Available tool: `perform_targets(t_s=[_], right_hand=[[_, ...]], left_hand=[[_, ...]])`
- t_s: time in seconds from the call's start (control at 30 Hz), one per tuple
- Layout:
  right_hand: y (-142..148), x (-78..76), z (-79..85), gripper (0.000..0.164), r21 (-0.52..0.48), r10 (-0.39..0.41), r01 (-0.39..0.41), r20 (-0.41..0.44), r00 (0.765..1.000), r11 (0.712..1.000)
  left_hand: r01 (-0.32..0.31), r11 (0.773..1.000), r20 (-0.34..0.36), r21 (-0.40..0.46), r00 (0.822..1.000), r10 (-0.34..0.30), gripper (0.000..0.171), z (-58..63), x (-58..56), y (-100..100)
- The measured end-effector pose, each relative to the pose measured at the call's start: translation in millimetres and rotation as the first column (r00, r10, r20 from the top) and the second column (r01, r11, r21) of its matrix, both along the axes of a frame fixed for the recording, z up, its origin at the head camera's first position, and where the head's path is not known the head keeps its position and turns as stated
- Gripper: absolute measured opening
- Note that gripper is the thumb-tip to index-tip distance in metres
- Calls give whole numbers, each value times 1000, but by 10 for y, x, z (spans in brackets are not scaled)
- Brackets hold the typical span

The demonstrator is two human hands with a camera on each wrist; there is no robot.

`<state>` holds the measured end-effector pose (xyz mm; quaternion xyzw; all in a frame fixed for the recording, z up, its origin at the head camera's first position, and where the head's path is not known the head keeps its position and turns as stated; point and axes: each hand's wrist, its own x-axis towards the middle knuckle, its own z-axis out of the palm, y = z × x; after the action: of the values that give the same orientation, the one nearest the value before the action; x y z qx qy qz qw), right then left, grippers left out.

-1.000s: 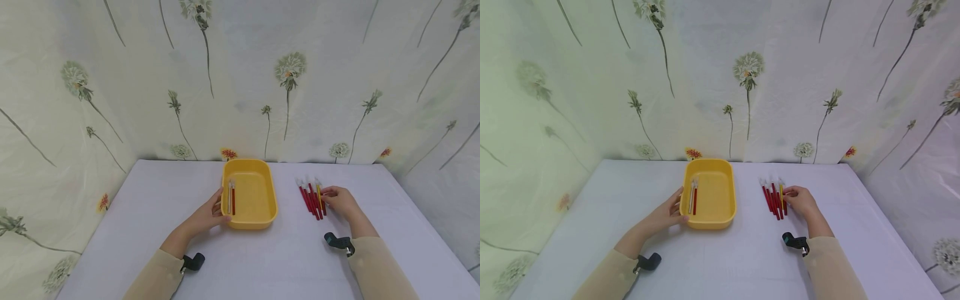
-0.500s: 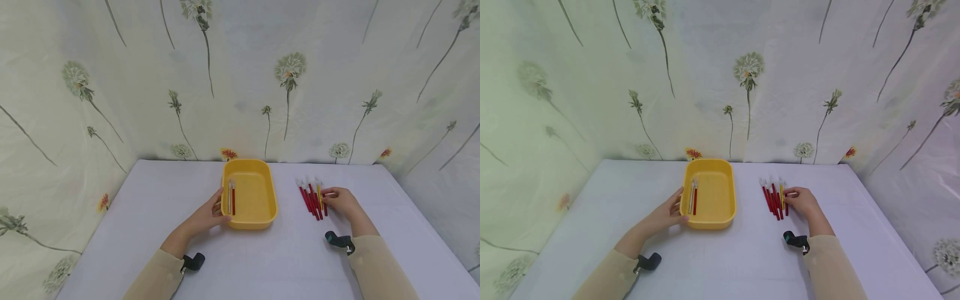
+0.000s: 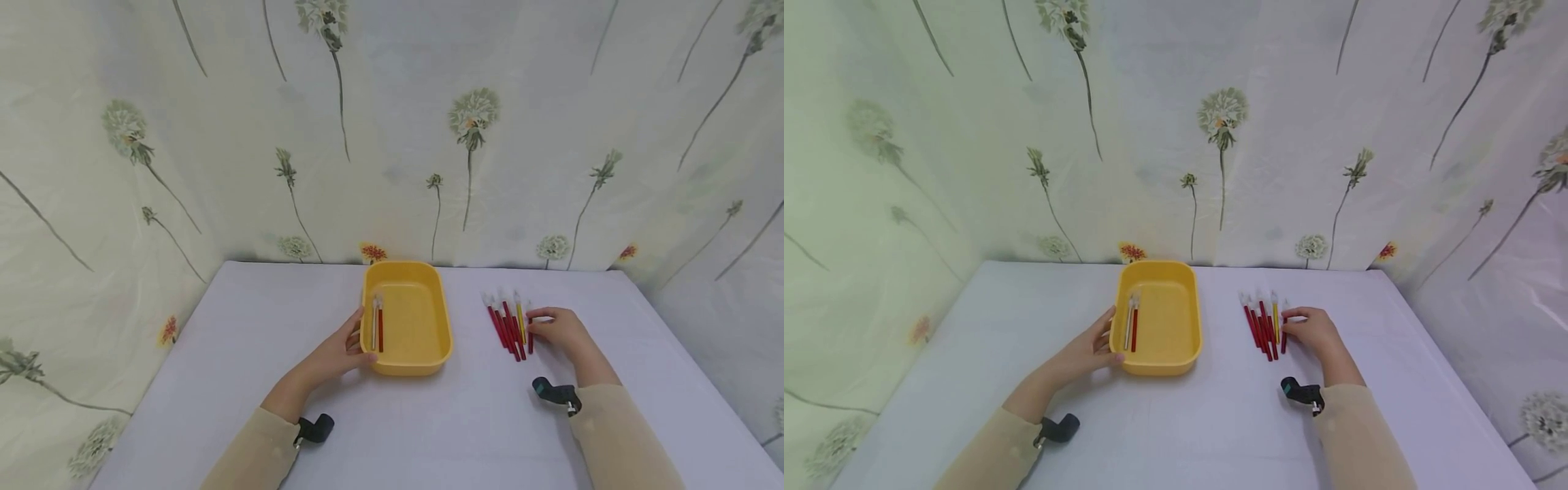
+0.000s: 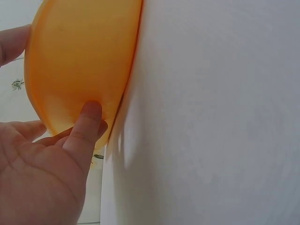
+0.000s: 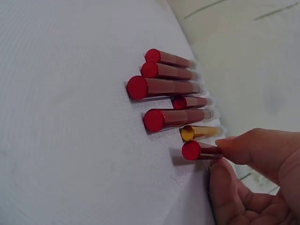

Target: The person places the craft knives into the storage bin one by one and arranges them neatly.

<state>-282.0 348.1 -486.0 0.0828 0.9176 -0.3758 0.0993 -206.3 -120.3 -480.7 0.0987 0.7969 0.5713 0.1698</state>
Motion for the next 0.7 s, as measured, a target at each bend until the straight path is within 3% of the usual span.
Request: perform_targets(t_s=[0.4,0.7], right_hand=[[11,124,71,50,-193,-92,92,7,996,977],[-91,237,278,53,-314,-93,92,11,996,945]], left_hand=[[-7,1000,11,-5,1000,7,104,-5,-13,8],[-12,1000,8,-11,1000,12,106,11,-13,16]])
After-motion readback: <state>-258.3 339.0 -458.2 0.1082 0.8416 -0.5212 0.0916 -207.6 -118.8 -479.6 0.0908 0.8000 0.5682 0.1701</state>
